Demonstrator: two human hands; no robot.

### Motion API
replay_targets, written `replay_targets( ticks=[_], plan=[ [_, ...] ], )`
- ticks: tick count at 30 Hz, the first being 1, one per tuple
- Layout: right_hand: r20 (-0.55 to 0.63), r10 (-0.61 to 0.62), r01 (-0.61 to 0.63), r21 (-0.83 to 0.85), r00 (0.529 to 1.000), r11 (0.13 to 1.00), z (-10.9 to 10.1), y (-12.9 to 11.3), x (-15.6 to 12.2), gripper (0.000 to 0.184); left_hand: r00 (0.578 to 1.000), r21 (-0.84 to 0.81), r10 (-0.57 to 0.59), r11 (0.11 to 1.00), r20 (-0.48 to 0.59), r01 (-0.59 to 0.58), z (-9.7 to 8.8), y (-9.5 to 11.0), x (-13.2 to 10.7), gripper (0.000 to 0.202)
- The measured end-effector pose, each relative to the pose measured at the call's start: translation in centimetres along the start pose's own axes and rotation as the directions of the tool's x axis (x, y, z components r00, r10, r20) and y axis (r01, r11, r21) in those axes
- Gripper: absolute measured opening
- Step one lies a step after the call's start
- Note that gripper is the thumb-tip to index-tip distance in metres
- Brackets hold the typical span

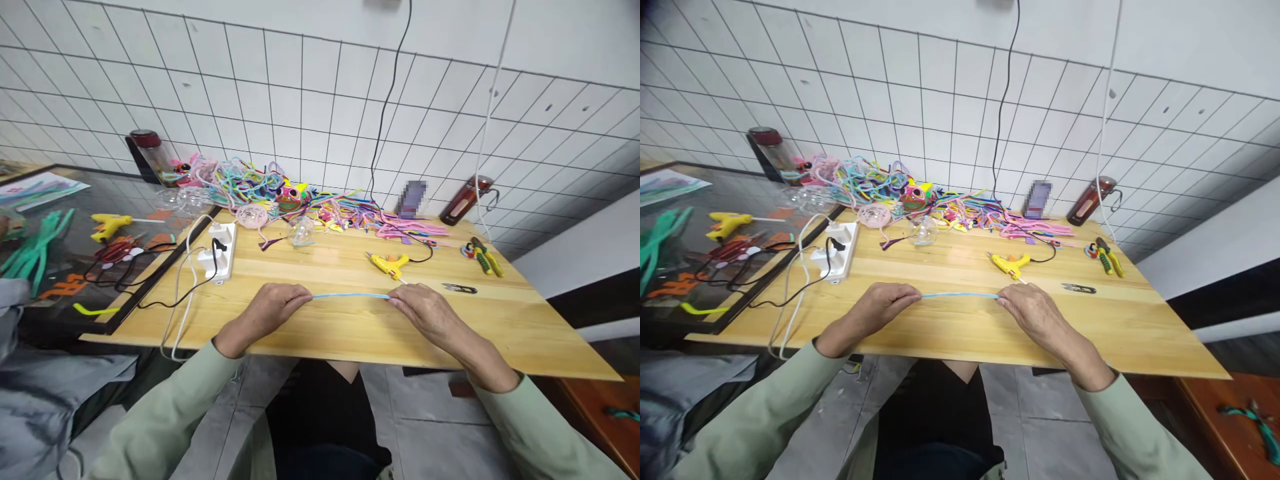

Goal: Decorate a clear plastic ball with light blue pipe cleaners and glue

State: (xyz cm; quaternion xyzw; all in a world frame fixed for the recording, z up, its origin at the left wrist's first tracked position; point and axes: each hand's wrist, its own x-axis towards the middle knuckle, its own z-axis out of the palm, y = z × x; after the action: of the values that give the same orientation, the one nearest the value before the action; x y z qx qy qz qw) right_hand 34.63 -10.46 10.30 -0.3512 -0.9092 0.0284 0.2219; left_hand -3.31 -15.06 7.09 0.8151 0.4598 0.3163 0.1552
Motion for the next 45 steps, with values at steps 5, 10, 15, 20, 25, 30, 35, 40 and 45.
replay_targets(
  ticks=[5,10,15,20,25,30,35,40,45],
  plan=[
    [0.055,0.038,-0.038,0.001,0.998,0.999,-0.2,1.2,0.4,0.048,1.0,-0.028,0.003,1.0,0.031,-0.002,0.2,0.1,-1.3,0.03],
    [0.059,0.178,-0.186,0.174,0.982,0.967,-0.3,1.6,0.9,0.04,0.997,-0.085,-0.018,0.996,0.069,0.024,0.9,0.1,-2.1,0.028],
    [-0.075,0.464,-0.358,0.534,0.883,0.766,-0.1,0.8,1.3,0.035,0.986,-0.105,-0.144,0.983,0.081,0.152,2.1,-0.9,-2.6,0.029],
    [-0.133,0.52,-0.295,0.694,0.844,0.657,0.2,-1.1,2.6,0.034,0.995,-0.129,-0.011,0.991,0.099,0.024,3.1,0.4,-0.9,0.024],
    [-0.133,0.252,-0.181,0.399,0.959,0.899,-0.7,-4.0,4.5,0.027,0.984,-0.196,-0.109,0.977,-0.142,0.08,3.5,4.3,3.6,0.064],
    [-0.191,0.171,-0.12,0.251,0.967,0.96,-2.0,-3.9,5.4,0.025,0.864,-0.003,-0.142,0.987,-0.482,0.161,0.9,4.8,5.9,0.091],
    [-0.166,0.128,-0.083,0.254,0.978,0.964,-2.4,-2.4,7.0,0.024,0.969,-0.173,-0.081,0.984,-0.233,0.04,-0.1,5.6,8.0,0.045],
    [-0.308,0.28,-0.141,0.405,0.909,0.904,0.2,-1.5,9.5,0.016,0.986,-0.599,-0.155,0.784,0.067,0.164,4.0,6.0,11.8,0.032],
    [-0.25,0.548,-0.257,0.682,0.798,0.685,4.3,-0.9,10.7,0.027,0.939,-0.73,-0.334,0.662,-0.086,0.168,7.3,4.6,13.6,0.026]
  ],
)
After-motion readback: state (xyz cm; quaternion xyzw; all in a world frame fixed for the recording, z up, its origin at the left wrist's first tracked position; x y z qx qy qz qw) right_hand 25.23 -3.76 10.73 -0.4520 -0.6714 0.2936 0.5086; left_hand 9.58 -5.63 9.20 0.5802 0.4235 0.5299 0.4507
